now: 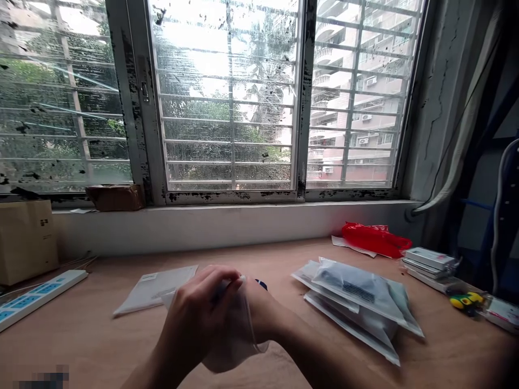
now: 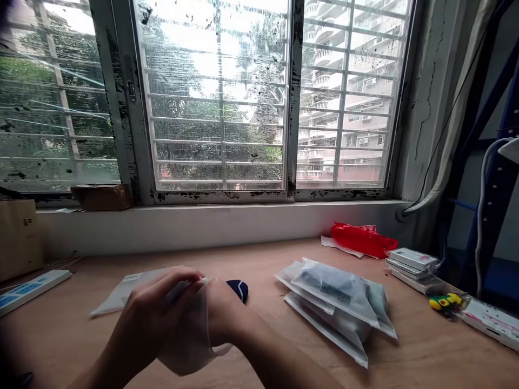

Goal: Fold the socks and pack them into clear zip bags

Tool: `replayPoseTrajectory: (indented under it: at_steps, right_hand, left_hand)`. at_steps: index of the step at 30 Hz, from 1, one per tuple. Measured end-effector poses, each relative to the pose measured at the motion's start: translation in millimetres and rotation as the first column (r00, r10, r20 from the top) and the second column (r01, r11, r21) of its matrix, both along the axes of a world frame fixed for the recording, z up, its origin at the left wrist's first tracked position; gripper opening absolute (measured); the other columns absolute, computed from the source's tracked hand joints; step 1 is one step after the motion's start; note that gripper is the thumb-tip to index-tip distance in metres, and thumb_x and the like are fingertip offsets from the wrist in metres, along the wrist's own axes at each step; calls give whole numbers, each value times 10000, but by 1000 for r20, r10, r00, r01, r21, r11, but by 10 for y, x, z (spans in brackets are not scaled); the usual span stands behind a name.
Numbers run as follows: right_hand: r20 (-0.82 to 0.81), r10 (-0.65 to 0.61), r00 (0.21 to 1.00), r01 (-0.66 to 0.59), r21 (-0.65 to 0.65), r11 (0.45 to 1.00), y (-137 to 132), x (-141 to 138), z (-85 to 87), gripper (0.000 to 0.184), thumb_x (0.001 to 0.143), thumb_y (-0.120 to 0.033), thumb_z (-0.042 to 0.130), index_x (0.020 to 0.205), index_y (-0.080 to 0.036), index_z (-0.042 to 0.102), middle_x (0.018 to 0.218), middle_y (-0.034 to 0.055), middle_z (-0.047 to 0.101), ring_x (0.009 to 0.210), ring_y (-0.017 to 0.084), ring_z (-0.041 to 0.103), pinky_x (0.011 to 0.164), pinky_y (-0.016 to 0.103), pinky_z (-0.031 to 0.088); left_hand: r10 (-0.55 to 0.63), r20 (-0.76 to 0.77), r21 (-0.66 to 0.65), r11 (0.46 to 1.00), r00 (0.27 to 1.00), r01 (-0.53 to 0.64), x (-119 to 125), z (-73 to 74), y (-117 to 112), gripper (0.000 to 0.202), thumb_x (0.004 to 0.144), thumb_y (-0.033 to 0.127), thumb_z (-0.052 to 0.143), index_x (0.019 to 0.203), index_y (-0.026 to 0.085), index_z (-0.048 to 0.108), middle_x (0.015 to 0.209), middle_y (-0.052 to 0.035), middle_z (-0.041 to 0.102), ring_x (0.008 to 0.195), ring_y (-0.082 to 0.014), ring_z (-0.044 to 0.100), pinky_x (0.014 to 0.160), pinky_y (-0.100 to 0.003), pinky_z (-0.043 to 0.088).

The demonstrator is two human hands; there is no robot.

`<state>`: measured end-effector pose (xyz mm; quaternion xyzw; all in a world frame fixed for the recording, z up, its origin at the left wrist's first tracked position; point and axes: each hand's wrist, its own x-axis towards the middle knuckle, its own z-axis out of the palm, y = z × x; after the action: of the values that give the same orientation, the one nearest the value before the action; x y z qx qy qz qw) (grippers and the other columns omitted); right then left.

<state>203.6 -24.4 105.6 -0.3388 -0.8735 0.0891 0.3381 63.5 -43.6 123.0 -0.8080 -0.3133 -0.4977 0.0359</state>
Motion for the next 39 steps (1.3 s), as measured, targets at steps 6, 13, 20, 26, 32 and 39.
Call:
replayPoseTrajectory:
  at_steps: [6,13,20,26,32,39]
  right_hand:
    - [108,97,989,-108,100,989,99,9,-88,108,797,-267,577,807,-166,614,797,33,658,673,145,554,532,235,373]
    - [295,-48,954,-13,200,980,96,55,-172,174,790,-283,594,906,-172,660,820,33,691,597,134,498,488,258,281]
    - [193,23,981,-42,100,994,89,138,-60,144,789,-285,601,730,-155,619,700,-1,612,596,116,476,535,246,331]
    - [1,14,1000,-13,-271,963,-92,409,247,226,725,-331,667,624,-159,560,541,-48,424,559,97,366,497,215,306]
    - [-45,44,998,-55,-290,956,-145,485,309,256,792,-354,580,620,-164,578,573,-59,404,613,110,400,546,206,321]
    - [155,1,988,25,-170,985,-81,377,223,217,795,-256,583,603,-156,561,559,-47,403,552,84,343,527,220,282]
  left_hand:
    - [-14,25,-51,999,1000,16,15,17,-37,116,907,342,609,866,253,671,837,32,726,784,-143,679,710,-200,486]
    - [-39,18,-125,991,999,41,64,19,-84,154,918,353,581,851,250,675,812,20,723,757,-156,673,692,-217,496]
    - [28,98,-221,975,995,-6,-4,8,-5,211,900,415,586,849,235,683,775,7,721,714,-166,682,650,-224,509]
    - [61,227,-299,954,972,10,-45,46,54,298,888,479,583,834,198,667,757,-11,698,663,-156,661,620,-219,536]
    - [-23,173,-404,910,985,93,-25,48,54,291,893,474,584,852,202,681,758,-14,708,667,-160,670,606,-213,533]
    - [-11,159,-420,904,987,78,-27,31,60,307,893,495,578,835,215,689,758,-6,714,674,-164,670,610,-221,526]
